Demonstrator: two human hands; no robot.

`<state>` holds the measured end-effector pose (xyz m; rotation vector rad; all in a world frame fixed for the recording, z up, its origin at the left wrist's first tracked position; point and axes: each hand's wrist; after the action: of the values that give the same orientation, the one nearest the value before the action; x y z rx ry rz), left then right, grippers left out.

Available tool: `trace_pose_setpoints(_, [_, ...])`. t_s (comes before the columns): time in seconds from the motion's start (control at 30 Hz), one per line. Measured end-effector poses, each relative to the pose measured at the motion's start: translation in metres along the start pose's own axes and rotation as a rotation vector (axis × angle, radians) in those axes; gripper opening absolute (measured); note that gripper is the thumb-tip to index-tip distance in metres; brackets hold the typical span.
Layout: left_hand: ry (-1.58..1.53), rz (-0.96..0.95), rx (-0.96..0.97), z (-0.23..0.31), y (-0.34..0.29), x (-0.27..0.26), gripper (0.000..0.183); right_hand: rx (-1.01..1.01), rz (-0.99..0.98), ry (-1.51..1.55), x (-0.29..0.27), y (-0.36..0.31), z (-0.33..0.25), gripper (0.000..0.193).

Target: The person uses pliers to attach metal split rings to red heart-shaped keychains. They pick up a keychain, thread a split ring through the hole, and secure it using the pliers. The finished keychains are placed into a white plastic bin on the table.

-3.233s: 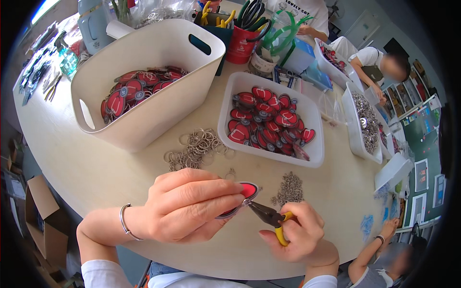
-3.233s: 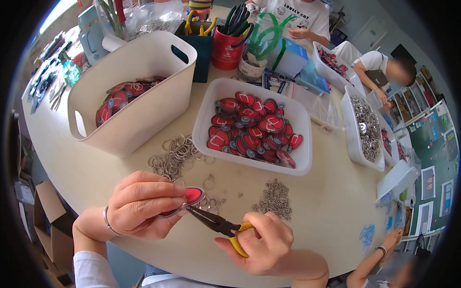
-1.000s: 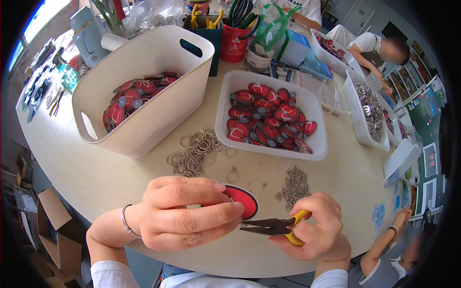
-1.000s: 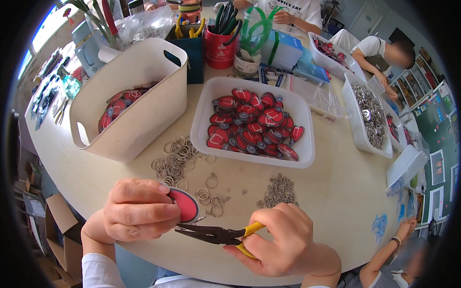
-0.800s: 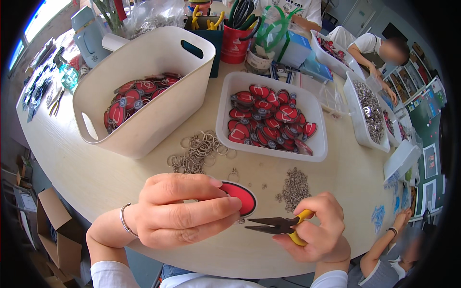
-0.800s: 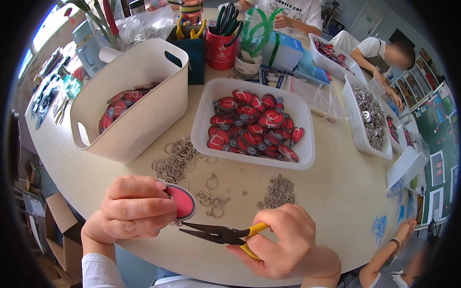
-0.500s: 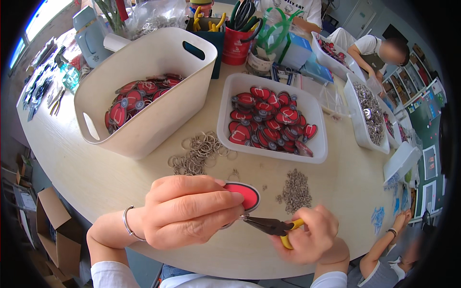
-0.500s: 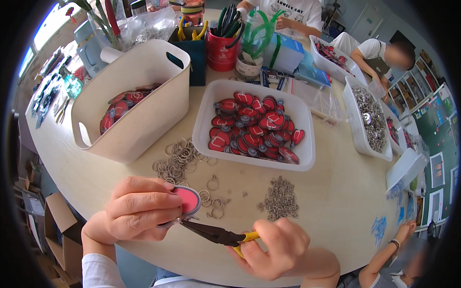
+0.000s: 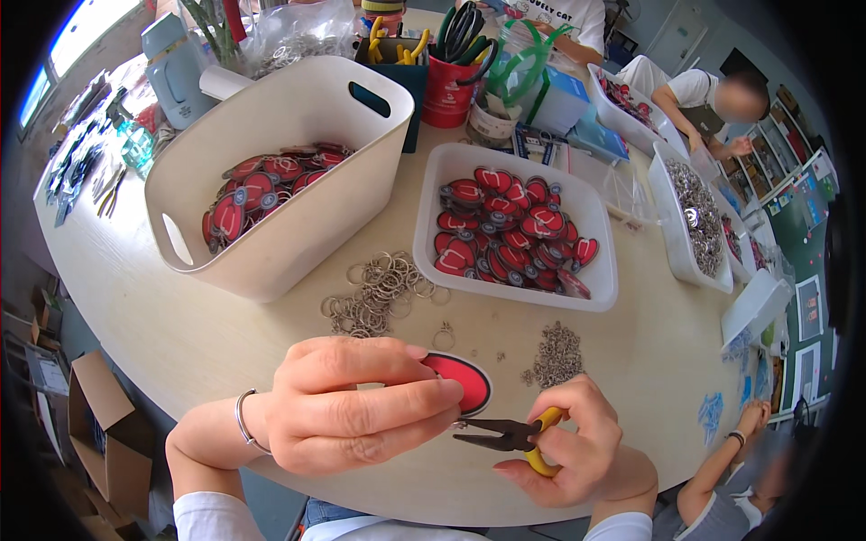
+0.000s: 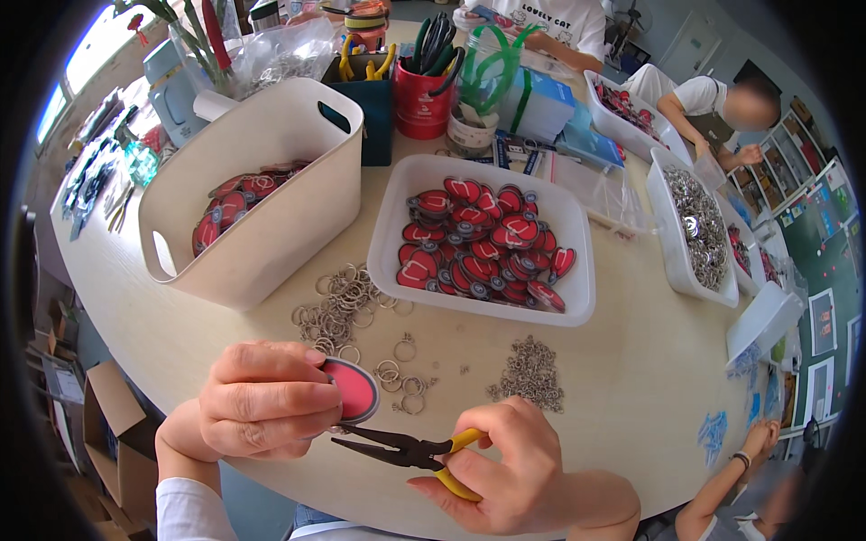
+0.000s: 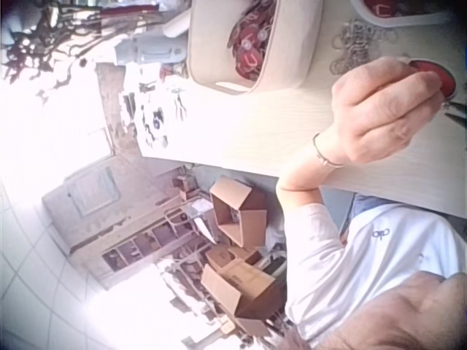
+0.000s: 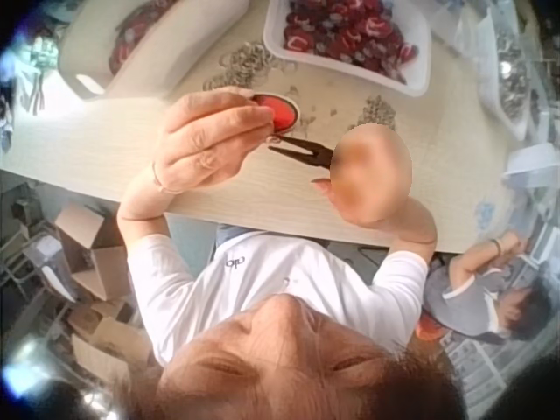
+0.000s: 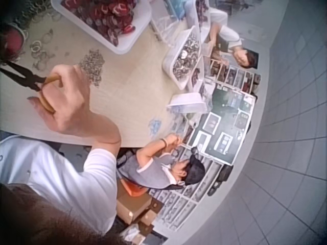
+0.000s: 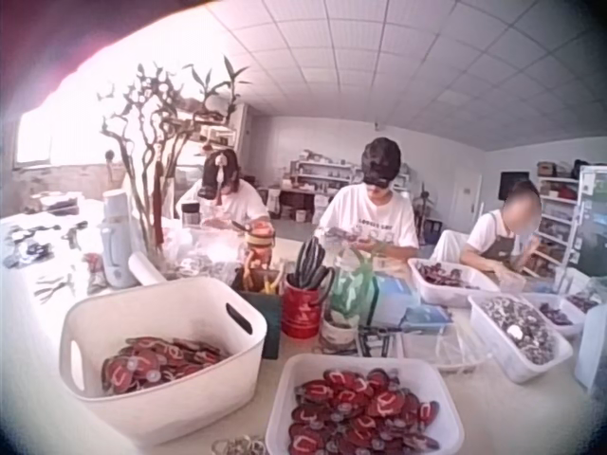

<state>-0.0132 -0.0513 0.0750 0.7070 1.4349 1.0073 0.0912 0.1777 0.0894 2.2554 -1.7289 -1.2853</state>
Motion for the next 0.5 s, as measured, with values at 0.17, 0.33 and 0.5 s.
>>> trace_pose_setpoints(0.17, [0.004, 0.008, 0.000, 0.000, 0.000, 0.001, 0.019, -0.014, 0.042, 0.046, 0.005, -0.001, 0.002, 0.036])
trace_pose_setpoints(0.33, [0.014, 0.059, -0.036, 0.003, -0.001, 0.005, 0.020, -0.026, 0.073, 0.081, 0.011, -0.002, 0.005, 0.035])
trace_pose_setpoints(0.5, [-0.004, 0.053, -0.025, 0.003, -0.001, 0.004, 0.020, 0.000, 0.086, 0.111, 0.011, 0.001, 0.004, 0.031])
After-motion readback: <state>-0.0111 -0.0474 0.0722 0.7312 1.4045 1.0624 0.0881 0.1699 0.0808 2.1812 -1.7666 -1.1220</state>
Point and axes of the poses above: each hand's wrist, its own y-axis towards the middle knuckle, its own x-axis out of the palm, z = x × y, and after that the axes turned 15 degrees about y, right-handed
